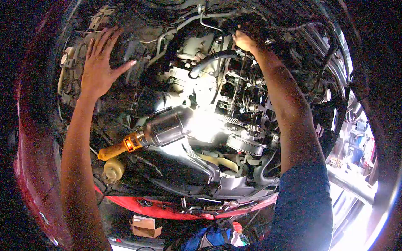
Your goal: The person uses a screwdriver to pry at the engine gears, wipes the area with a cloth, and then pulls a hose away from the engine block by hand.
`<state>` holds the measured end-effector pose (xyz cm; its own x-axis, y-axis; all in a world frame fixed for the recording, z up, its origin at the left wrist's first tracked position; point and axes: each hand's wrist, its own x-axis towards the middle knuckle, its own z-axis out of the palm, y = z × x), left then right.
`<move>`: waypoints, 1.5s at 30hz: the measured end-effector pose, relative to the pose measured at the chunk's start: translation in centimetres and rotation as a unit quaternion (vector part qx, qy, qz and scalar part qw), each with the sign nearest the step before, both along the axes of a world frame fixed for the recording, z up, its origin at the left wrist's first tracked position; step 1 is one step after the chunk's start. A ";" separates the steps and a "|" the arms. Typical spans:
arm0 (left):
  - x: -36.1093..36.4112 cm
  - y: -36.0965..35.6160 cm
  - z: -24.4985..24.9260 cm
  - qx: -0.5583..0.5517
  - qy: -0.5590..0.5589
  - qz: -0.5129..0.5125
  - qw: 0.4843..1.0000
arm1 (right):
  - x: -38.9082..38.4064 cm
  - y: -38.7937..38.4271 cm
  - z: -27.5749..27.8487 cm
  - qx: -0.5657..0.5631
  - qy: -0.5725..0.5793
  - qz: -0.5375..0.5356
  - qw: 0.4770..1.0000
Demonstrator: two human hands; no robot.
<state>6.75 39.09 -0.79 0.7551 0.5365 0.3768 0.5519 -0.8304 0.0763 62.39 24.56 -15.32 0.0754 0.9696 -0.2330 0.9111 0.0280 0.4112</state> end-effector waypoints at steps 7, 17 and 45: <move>0.2 -0.4 0.5 -0.006 0.011 0.003 1.000 | -2.8 -3.1 0.4 -0.023 -0.003 0.162 0.987; -0.1 -0.1 -0.2 0.002 -0.004 -0.008 1.000 | -4.8 -1.8 7.1 0.281 0.074 -0.023 0.957; 0.2 -0.2 0.4 -0.012 0.011 -0.001 1.000 | -10.1 -3.4 9.5 0.009 0.158 -0.168 0.973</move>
